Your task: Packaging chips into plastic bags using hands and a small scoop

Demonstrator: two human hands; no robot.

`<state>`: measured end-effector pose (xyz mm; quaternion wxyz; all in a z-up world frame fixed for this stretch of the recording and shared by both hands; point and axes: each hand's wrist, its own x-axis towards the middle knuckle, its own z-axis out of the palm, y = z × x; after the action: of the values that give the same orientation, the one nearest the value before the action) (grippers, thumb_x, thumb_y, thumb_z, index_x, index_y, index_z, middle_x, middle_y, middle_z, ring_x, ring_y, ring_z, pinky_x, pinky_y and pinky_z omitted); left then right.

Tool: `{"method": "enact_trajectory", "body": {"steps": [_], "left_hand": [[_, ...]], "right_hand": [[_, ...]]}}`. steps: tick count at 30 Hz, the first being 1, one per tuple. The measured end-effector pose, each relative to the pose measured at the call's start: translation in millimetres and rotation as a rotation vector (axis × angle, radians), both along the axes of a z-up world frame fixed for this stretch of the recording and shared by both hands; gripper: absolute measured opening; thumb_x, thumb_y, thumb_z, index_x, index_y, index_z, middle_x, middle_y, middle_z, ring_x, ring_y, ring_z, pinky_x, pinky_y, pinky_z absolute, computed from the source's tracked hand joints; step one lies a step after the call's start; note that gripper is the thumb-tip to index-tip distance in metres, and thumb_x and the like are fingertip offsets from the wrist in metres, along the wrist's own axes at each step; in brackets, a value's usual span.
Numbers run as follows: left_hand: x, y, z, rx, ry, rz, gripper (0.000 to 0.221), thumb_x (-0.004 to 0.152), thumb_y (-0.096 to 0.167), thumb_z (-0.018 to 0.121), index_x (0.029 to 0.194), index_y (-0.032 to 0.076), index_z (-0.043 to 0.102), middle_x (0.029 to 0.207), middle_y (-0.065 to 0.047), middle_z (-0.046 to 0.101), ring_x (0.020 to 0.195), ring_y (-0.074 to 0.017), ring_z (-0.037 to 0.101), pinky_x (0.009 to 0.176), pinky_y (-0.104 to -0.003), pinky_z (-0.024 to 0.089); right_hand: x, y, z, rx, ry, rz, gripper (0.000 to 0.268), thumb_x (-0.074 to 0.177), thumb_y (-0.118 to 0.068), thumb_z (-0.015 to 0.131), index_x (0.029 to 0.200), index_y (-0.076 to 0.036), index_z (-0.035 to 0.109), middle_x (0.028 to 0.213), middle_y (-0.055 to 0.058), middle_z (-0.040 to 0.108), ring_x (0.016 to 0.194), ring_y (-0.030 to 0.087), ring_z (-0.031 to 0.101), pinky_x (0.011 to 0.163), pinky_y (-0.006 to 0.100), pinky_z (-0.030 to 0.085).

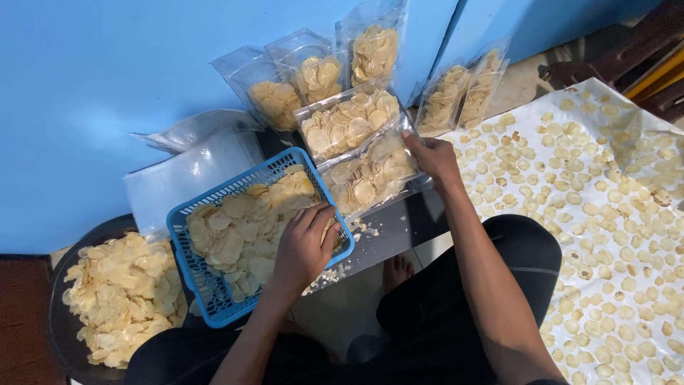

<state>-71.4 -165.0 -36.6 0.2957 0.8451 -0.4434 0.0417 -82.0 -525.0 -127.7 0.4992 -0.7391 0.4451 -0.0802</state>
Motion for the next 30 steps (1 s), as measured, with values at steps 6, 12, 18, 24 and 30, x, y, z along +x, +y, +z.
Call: {"method": "enact_trajectory", "body": {"steps": [6, 12, 18, 24, 30], "left_hand": [[-1.8, -2.1, 4.2, 0.019, 0.003, 0.029, 0.027, 0.109, 0.023, 0.071, 0.129, 0.006, 0.075, 0.125, -0.015, 0.073, 0.12, -0.0365, 0.072, 0.091, -0.047, 0.061], [-5.3, -5.5, 7.0, 0.02, 0.02, 0.022, 0.027, 0.109, 0.02, 0.071, 0.13, 0.003, 0.075, 0.123, -0.018, 0.073, 0.119, -0.0393, 0.072, 0.088, -0.05, 0.062], [-8.7, -3.9, 0.6, 0.016, -0.027, 0.027, 0.026, 0.108, 0.021, 0.072, 0.128, 0.004, 0.076, 0.123, -0.017, 0.072, 0.118, -0.0373, 0.073, 0.087, -0.047, 0.062], [-8.5, -5.4, -4.0, 0.002, -0.062, 0.021, 0.026, 0.107, 0.023, 0.073, 0.125, 0.006, 0.077, 0.122, -0.016, 0.074, 0.116, -0.037, 0.074, 0.089, -0.046, 0.061], [-11.8, -8.4, 2.9, 0.038, -0.007, 0.046, 0.025, 0.107, 0.019, 0.073, 0.127, 0.006, 0.079, 0.126, -0.017, 0.074, 0.117, -0.0412, 0.073, 0.093, -0.05, 0.061]], "right_hand": [[6.3, -3.6, -32.4, -0.06, -0.106, -0.071, 0.042, 0.079, -0.058, 0.088, 0.088, -0.018, 0.082, 0.076, 0.012, 0.073, 0.088, 0.039, 0.073, 0.075, 0.043, 0.056], [8.2, 8.4, -25.9, -0.107, -0.142, -0.087, 0.027, 0.088, -0.053, 0.079, 0.084, -0.026, 0.083, 0.071, 0.008, 0.073, 0.085, 0.037, 0.073, 0.074, 0.044, 0.054], [10.7, 33.0, 19.4, 0.107, -0.213, -0.176, 0.019, 0.08, -0.045, 0.084, 0.088, -0.027, 0.084, 0.075, 0.01, 0.075, 0.08, 0.027, 0.075, 0.071, 0.038, 0.058], [12.9, 24.6, -10.1, 0.215, -0.346, -0.304, 0.026, 0.076, -0.031, 0.09, 0.089, -0.01, 0.083, 0.071, 0.014, 0.071, 0.07, 0.022, 0.071, 0.06, 0.035, 0.054], [11.2, 43.9, 9.7, 0.042, -0.268, -0.307, 0.02, 0.078, -0.04, 0.084, 0.091, -0.026, 0.085, 0.088, 0.012, 0.079, 0.097, 0.04, 0.074, 0.081, 0.045, 0.059]]}}
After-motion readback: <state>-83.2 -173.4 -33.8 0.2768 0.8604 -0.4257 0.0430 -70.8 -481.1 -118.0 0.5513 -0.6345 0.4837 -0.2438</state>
